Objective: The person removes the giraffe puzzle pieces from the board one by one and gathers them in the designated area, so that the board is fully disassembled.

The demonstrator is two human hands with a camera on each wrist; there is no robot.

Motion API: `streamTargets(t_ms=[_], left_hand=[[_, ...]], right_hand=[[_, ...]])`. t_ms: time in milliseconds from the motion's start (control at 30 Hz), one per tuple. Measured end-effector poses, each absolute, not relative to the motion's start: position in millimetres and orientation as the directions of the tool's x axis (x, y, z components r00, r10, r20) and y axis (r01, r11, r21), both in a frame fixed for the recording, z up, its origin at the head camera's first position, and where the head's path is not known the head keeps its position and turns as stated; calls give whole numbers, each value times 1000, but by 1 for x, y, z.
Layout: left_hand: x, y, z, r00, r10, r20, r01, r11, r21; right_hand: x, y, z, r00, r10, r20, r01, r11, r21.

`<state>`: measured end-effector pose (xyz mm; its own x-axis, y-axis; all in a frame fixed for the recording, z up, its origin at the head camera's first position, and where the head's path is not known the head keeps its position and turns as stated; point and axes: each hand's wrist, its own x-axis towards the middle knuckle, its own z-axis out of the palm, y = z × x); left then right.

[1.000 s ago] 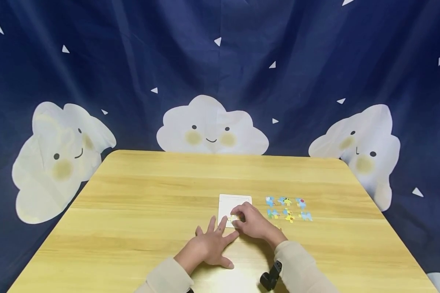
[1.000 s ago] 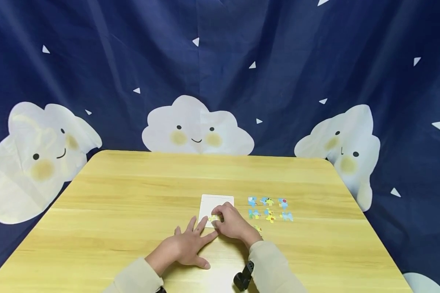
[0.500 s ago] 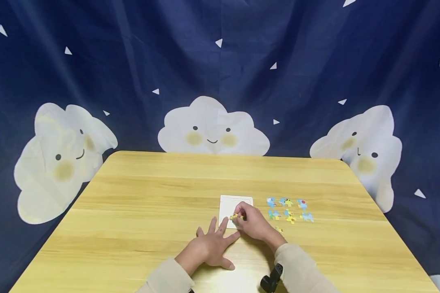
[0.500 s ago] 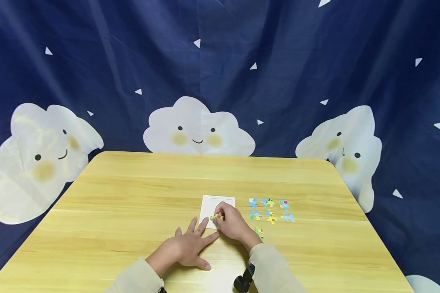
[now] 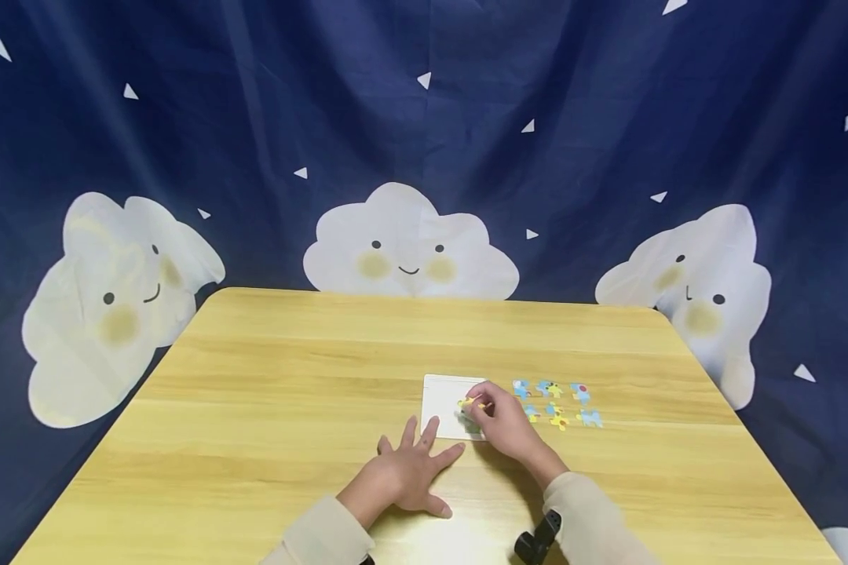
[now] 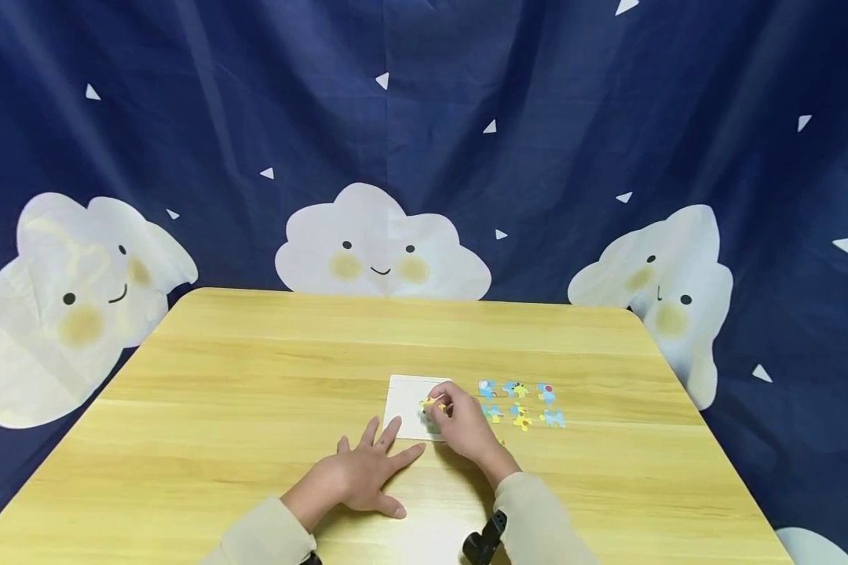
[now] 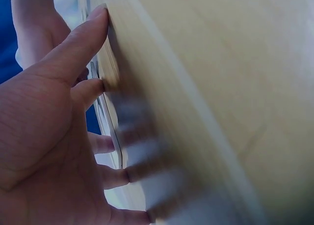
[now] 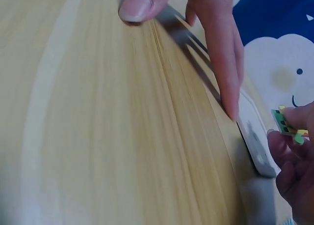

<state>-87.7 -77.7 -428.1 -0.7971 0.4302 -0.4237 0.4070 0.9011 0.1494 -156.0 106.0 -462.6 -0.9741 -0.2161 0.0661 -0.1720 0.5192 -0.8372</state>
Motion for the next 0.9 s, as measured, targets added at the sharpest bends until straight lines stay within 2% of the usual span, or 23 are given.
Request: streamTargets(t_ms=[367, 600, 900], left_hand=[[-88, -77, -426, -794, 436, -425, 392, 900, 192], [-88, -79, -426, -793, 428, -433, 394, 903, 171], [-87, -78, -425, -792, 435, -428, 394, 900, 184]], right_hand=[[-153, 147, -457, -985, -161, 56, -138, 559, -818], [-146, 174, -454, -991, -130, 33, -105, 594, -797], [-140, 199, -454, -994, -69, 87, -111, 668, -735]])
